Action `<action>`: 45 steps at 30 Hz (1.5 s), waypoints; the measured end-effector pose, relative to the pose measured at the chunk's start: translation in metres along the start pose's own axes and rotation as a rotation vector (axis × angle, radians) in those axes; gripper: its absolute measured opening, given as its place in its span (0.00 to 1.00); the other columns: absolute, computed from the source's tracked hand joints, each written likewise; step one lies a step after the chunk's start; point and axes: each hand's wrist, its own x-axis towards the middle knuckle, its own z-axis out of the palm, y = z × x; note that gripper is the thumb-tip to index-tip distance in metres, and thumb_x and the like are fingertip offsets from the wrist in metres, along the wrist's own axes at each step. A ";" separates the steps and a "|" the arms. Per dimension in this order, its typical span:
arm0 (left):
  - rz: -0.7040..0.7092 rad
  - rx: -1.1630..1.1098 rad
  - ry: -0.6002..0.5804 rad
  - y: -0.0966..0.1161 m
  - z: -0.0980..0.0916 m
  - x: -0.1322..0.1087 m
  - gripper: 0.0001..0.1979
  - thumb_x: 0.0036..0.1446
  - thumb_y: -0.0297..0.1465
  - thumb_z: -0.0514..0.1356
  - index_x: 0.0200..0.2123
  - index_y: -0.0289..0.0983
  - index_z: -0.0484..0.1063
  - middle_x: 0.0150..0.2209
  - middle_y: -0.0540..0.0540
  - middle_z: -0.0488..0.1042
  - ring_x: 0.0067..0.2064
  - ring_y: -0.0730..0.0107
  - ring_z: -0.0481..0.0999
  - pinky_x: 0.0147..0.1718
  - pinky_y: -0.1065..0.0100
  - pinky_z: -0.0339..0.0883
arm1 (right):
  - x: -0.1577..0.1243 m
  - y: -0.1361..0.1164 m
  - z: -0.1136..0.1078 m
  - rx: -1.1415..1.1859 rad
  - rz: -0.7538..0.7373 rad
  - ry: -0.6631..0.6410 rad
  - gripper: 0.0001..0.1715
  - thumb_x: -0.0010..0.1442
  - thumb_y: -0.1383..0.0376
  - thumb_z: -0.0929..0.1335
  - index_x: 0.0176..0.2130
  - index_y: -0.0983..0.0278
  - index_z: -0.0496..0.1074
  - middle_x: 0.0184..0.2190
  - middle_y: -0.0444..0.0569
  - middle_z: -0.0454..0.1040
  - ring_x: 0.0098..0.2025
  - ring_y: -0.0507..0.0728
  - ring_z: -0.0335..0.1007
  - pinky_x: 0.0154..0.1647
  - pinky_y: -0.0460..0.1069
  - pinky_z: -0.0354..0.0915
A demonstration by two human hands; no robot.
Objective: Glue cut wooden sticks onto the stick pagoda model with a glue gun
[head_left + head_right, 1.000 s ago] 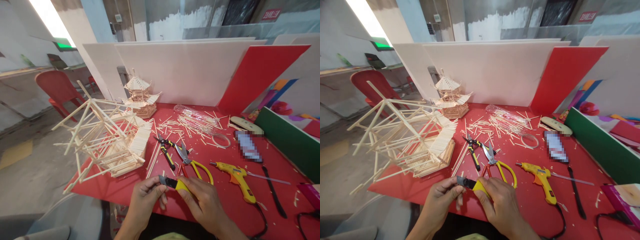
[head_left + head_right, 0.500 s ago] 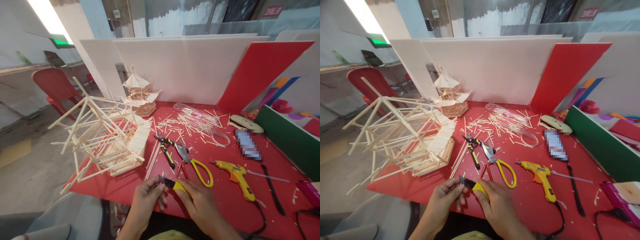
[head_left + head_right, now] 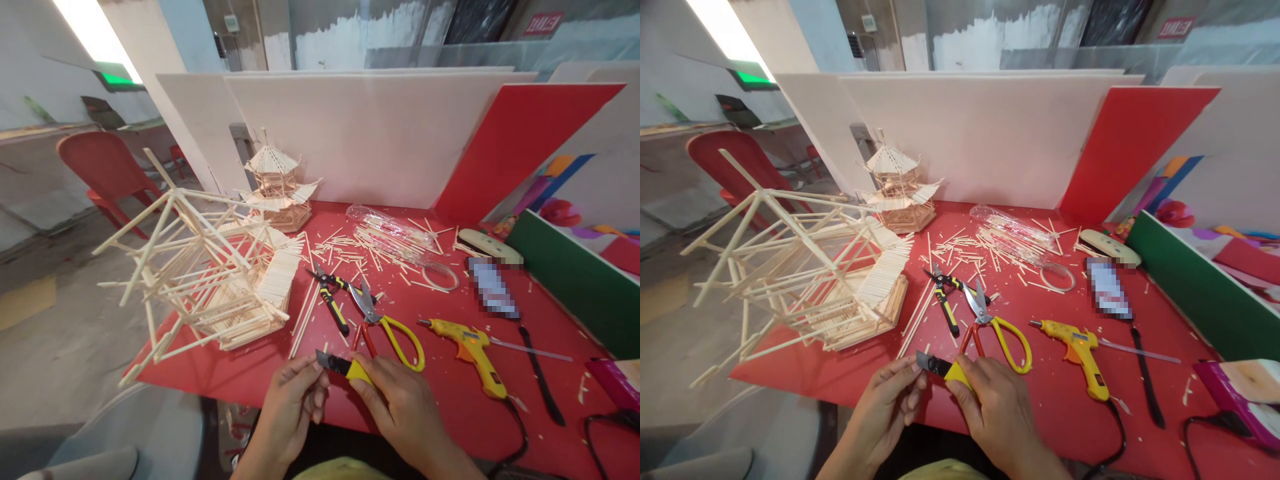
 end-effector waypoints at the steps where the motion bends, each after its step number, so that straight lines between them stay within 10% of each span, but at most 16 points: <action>1: 0.011 -0.009 0.008 -0.001 0.000 -0.001 0.16 0.41 0.37 0.73 0.23 0.33 0.74 0.19 0.51 0.71 0.16 0.82 0.60 0.10 0.79 0.56 | 0.000 0.000 0.000 -0.021 -0.021 0.021 0.19 0.69 0.58 0.62 0.53 0.64 0.72 0.34 0.52 0.78 0.35 0.58 0.75 0.36 0.51 0.70; 19: 0.110 -0.016 0.053 -0.003 0.009 -0.010 0.17 0.40 0.39 0.74 0.28 0.32 0.78 0.19 0.52 0.71 0.13 0.83 0.60 0.08 0.79 0.56 | -0.004 0.001 -0.002 -0.050 -0.088 0.207 0.24 0.64 0.63 0.68 0.59 0.60 0.69 0.31 0.49 0.77 0.32 0.58 0.72 0.32 0.52 0.66; 26: 0.133 -0.035 0.069 -0.004 0.010 -0.008 0.17 0.39 0.39 0.75 0.28 0.33 0.79 0.19 0.51 0.73 0.15 0.82 0.63 0.09 0.79 0.59 | 0.001 0.001 -0.009 0.399 0.149 -0.062 0.18 0.68 0.61 0.64 0.55 0.58 0.73 0.46 0.50 0.79 0.46 0.57 0.77 0.47 0.49 0.73; 45: 0.139 0.104 -0.024 -0.008 0.004 -0.006 0.18 0.47 0.43 0.71 0.29 0.33 0.78 0.16 0.50 0.72 0.15 0.77 0.67 0.10 0.79 0.61 | 0.000 0.000 -0.010 0.456 0.253 -0.203 0.20 0.68 0.56 0.63 0.55 0.58 0.74 0.48 0.50 0.79 0.48 0.58 0.76 0.51 0.51 0.71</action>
